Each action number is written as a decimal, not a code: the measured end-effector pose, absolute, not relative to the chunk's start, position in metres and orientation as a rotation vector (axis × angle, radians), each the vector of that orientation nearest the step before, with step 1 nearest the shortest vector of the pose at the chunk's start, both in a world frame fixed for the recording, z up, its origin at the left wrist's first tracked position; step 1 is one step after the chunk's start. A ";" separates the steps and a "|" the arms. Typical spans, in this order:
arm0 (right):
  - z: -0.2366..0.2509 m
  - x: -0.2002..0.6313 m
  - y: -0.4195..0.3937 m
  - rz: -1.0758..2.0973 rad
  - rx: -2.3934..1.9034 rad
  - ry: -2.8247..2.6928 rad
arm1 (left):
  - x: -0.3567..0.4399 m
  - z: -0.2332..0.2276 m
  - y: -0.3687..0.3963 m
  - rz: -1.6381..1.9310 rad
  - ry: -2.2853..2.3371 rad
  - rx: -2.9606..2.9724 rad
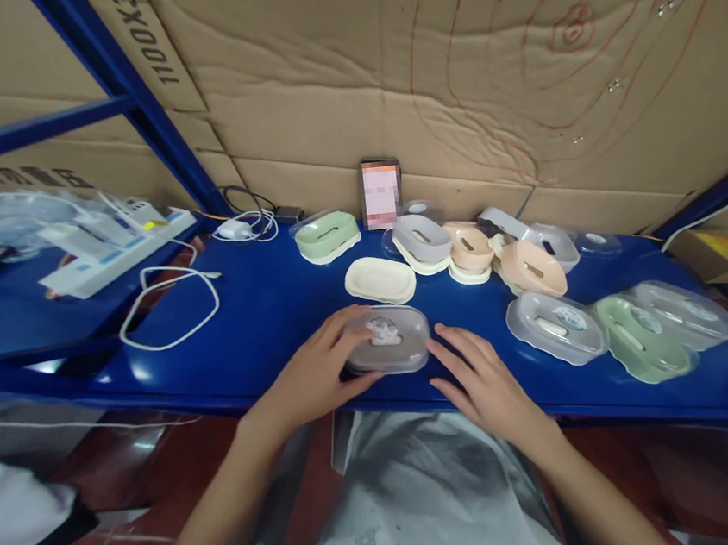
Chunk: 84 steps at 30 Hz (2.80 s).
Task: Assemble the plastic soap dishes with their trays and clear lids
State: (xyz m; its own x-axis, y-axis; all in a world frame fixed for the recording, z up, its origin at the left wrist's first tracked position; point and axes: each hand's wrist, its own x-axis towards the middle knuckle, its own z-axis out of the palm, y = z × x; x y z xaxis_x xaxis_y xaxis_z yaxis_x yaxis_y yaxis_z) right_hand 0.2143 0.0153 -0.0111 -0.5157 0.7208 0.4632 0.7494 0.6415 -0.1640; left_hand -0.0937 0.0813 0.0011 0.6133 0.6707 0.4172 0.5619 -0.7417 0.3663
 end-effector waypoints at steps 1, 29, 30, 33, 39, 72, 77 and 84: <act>-0.011 0.215 0.016 -0.047 -1.178 -2.363 | -0.104 0.003 0.081 0.784 1.125 2.625; 0.004 0.214 0.153 -0.320 -1.414 -2.177 | -0.049 0.020 0.189 0.322 0.539 2.827; 0.000 0.216 0.154 -0.300 -1.425 -2.165 | -0.049 0.016 0.186 0.354 0.508 2.806; -0.007 0.220 0.158 -0.252 -1.431 -2.135 | -0.050 0.011 0.179 0.381 0.444 2.761; -0.004 0.229 0.153 -0.136 -1.237 -2.032 | -0.053 0.015 0.179 0.426 0.480 2.835; 0.035 0.224 0.090 0.142 -1.055 -2.614 | -0.048 0.015 0.169 0.521 0.399 2.828; 0.070 0.217 0.174 -0.243 -1.317 -2.394 | -0.050 0.021 0.169 0.512 0.395 2.707; 0.070 0.209 0.283 -0.474 -1.857 -2.284 | -0.050 0.031 0.165 0.459 0.403 2.639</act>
